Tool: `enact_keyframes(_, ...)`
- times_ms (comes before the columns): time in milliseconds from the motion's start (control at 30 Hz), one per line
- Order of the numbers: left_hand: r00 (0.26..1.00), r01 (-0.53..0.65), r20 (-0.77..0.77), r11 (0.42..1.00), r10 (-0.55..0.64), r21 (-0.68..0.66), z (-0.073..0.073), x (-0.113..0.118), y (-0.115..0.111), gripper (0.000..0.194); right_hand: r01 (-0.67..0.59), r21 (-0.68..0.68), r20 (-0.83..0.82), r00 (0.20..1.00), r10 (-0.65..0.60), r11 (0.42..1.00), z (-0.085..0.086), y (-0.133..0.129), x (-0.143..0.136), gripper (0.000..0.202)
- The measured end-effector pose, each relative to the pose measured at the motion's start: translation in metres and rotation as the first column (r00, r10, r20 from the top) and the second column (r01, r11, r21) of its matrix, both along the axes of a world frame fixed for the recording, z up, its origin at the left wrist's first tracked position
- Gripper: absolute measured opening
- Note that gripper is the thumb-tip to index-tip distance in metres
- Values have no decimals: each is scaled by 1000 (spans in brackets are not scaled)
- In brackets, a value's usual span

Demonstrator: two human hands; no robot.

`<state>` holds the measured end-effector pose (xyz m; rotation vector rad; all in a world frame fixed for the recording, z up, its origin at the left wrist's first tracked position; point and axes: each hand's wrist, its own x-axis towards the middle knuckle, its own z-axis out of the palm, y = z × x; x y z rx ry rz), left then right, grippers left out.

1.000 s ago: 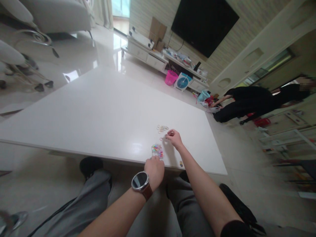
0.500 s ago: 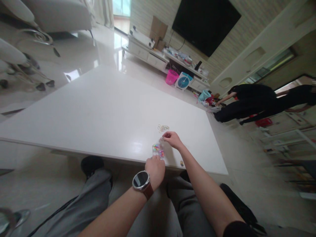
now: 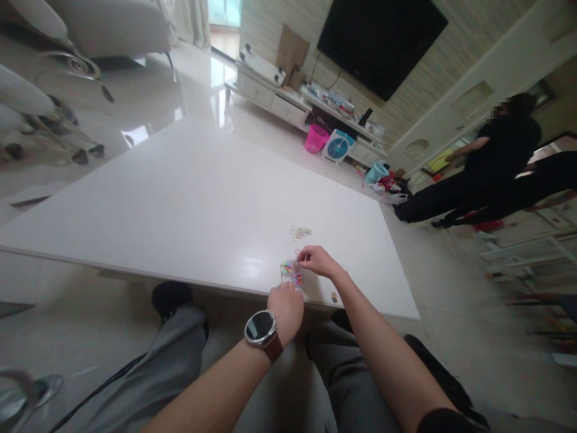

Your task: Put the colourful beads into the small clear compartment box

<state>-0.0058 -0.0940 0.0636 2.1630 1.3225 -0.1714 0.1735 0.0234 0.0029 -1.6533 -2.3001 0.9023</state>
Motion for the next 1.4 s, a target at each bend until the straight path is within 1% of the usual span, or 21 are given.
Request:
enact_keyframes(100,1000,2,-1,1000,-2,0,0,0,0,34,25,86,17,999,-27,996,-7,4,4,5)
enact_keyframes(200,1000,5,1,1000,-5,4,0,1,0,34,120,167,46,991,-129,979,-19,8,11,12)
enact_keyframes(267,1000,2,0,1000,-2,7,0,1,0,34,175,203,66,979,-192,963,-29,11,15,7)
enact_keyframes(300,1000,2,-2,1000,-2,6,0,1,0,34,188,220,70,976,-208,957,-34,12,17,13)
enact_keyframes(367,1000,2,-4,1000,-2,3,0,1,0,35,171,264,67,978,-195,949,-44,15,19,33)
enact_keyframes(433,1000,5,-6,1000,-5,-3,1,0,0,35,121,303,64,987,-147,945,-52,17,19,45)
enact_keyframes(500,1000,6,-6,1000,-6,-9,2,0,0,35,80,317,73,991,-109,945,-57,19,17,48)
enact_keyframes(567,1000,9,-7,1000,-9,-19,4,-1,1,35,75,294,96,990,-107,953,-60,20,14,47)
enact_keyframes(700,1000,9,-4,1000,-9,-28,7,-2,1,34,118,234,142,978,-154,965,-61,23,8,47)
enact_keyframes(800,1000,14,-7,1000,-14,-23,8,-2,1,35,126,248,151,975,-166,961,-57,24,6,45)
enact_keyframes(900,1000,20,-15,1000,-20,-22,9,-3,1,35,100,280,142,979,-144,955,-53,24,5,29)
enact_keyframes(967,1000,21,-13,999,-22,-25,10,-3,1,33,117,298,115,981,-157,947,-51,23,5,18)
enact_keyframes(1000,1000,20,-14,999,-21,-29,10,-3,1,33,137,304,96,980,-173,943,-51,23,6,17)
enact_keyframes(1100,1000,18,-15,999,-19,-36,11,-3,1,33,190,311,62,974,-220,931,-51,21,8,25)
enact_keyframes(1200,1000,18,-15,1000,-19,-25,9,-2,1,32,188,313,89,970,-226,931,-52,21,10,27)
enact_keyframes(1267,1000,20,-18,1000,-20,-19,6,-1,1,32,186,300,100,969,-225,936,-52,21,10,20)
enact_keyframes(1400,1000,29,-13,1000,-29,-7,0,0,1,31,228,242,103,960,-258,943,-49,21,8,3)
